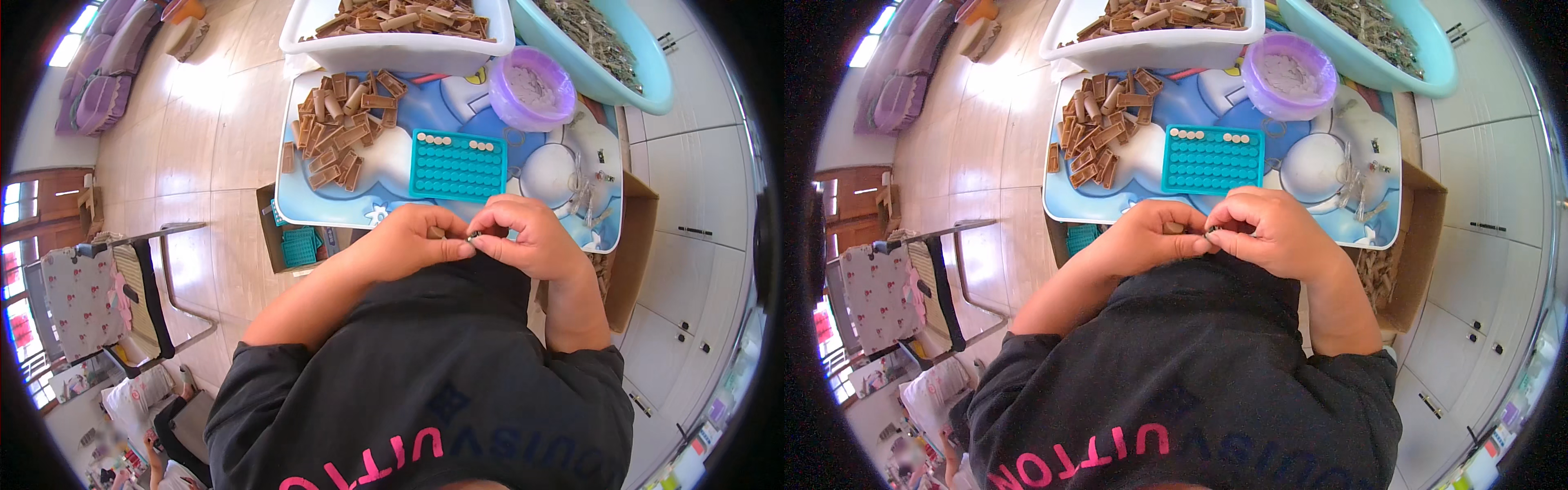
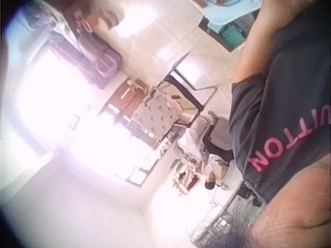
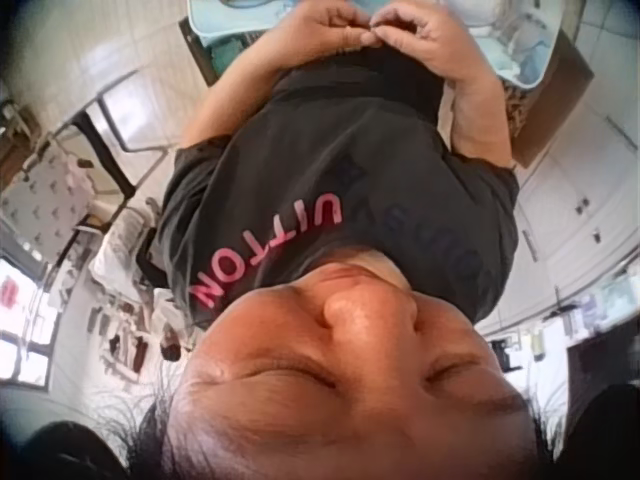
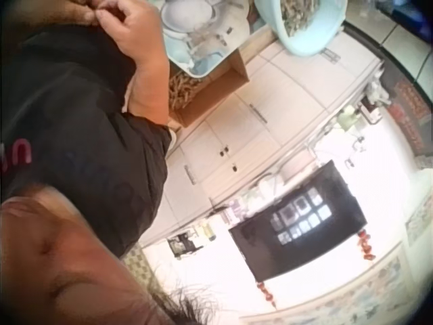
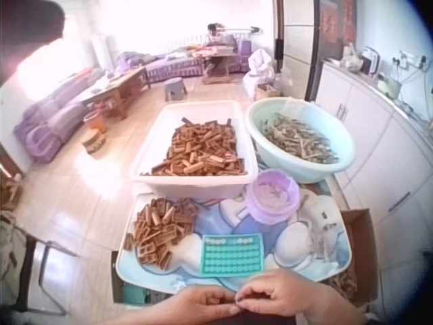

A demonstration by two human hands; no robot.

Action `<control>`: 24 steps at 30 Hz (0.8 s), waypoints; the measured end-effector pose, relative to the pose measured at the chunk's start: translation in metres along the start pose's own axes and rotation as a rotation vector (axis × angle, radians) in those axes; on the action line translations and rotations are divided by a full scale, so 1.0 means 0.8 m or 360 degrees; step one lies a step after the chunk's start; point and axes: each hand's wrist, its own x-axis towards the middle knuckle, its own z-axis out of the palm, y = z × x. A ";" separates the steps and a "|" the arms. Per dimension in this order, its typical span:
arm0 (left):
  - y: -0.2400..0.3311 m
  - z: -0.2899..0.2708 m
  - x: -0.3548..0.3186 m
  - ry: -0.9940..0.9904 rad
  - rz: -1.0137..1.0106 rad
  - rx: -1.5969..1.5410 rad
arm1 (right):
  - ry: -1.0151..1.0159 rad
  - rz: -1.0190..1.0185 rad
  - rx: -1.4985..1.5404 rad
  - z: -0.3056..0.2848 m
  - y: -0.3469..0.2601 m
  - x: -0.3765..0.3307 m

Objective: The person assembles small brown tubes by hand, inserting and snapping on green plastic components.

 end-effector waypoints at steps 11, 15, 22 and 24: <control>-0.009 0.001 -0.007 0.0149 -0.0107 -0.0618 | 0.0368 0.0025 0.0124 0.026 0.013 0.008; -0.014 0.008 -0.008 0.0189 -0.0134 -0.0687 | 0.0395 -0.0029 0.0008 0.027 0.014 0.010; -0.011 0.011 -0.019 0.0401 0.0064 -0.0856 | 0.0601 -0.0148 -0.0228 0.036 0.017 0.001; -0.009 0.008 -0.018 0.0553 0.0175 -0.0852 | 0.0661 -0.0148 -0.0241 0.038 0.018 -0.006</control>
